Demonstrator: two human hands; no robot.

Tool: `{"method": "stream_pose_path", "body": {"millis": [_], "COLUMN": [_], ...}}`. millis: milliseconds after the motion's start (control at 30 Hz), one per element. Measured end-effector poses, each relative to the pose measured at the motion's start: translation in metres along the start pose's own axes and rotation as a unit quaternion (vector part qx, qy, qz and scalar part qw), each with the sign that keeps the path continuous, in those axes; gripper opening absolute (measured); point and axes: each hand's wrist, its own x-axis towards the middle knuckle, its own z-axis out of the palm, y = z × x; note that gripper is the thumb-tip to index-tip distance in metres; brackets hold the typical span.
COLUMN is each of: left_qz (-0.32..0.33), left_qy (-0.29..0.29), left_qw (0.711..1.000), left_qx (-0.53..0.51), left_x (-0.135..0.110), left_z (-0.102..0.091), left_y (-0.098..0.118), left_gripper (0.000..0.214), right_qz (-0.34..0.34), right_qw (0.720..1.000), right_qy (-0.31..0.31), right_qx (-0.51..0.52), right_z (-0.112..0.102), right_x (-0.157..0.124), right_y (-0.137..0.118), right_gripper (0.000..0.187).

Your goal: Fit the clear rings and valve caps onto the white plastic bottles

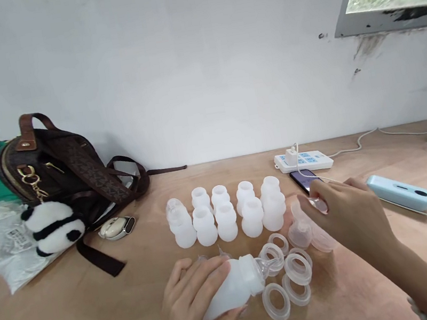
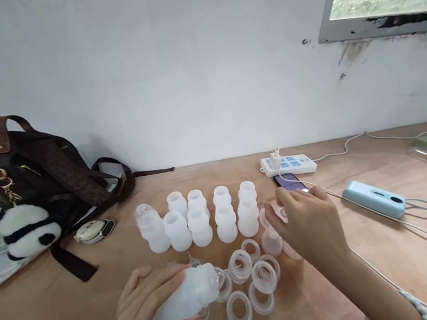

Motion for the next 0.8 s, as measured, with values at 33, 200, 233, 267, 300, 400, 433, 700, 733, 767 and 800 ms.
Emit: {"method": "stream_pose_path", "body": {"millis": [33,200,233,267,300,400,433,700,733,767,800], "left_qz": [0.002,0.005,0.008,0.011,0.016,0.037,0.042,0.055,0.060,0.066,0.070], "left_qy": [-0.002,-0.013,-0.015,-0.016,-0.017,-0.014,-0.012,-0.028,-0.029,-0.030,-0.032], "left_qw": [1.000,1.000,1.000,1.000,1.000,0.999,0.999,0.998,0.997,0.997,0.997], "left_qx": [0.000,-0.010,-0.014,-0.018,-0.020,-0.020,-0.018,-0.031,-0.031,-0.028,-0.024], "left_x": [0.000,-0.001,-0.001,-0.001,0.000,0.000,0.001,0.000,-0.001,-0.001,-0.003], "left_z": [0.000,-0.003,-0.003,-0.003,-0.003,-0.002,-0.002,-0.002,-0.002,-0.003,-0.003], "left_y": [0.000,0.004,0.005,0.007,0.008,0.012,0.014,0.014,0.014,0.015,0.016], "left_gripper": [0.030,0.029,0.028,0.028,0.028,0.027,0.026,0.028,0.027,0.027,0.026], "right_qz": [0.009,-0.042,-0.051,-0.057,-0.060,-0.073,-0.083,-0.122,-0.118,-0.117,-0.120], "right_qw": [0.998,0.933,0.925,0.917,0.912,0.900,0.897,0.896,0.891,0.888,0.885], "right_qy": [0.022,0.016,0.016,0.009,0.005,-0.012,-0.014,0.001,0.008,0.014,0.018], "right_qx": [0.063,0.357,0.377,0.395,0.406,0.430,0.434,0.426,0.437,0.445,0.449], "right_z": [-0.004,-0.009,-0.007,-0.006,-0.004,-0.003,-0.003,0.000,0.001,0.001,0.002], "right_x": [0.001,-0.012,-0.018,-0.022,-0.026,-0.034,-0.035,-0.043,-0.044,-0.046,-0.047], "right_y": [-0.003,-0.045,-0.054,-0.062,-0.069,-0.078,-0.078,-0.084,-0.086,-0.087,-0.088], "right_gripper": [0.030,0.019,0.017,0.017,0.018,0.027,0.029,0.026,0.026,0.025,0.025]}}
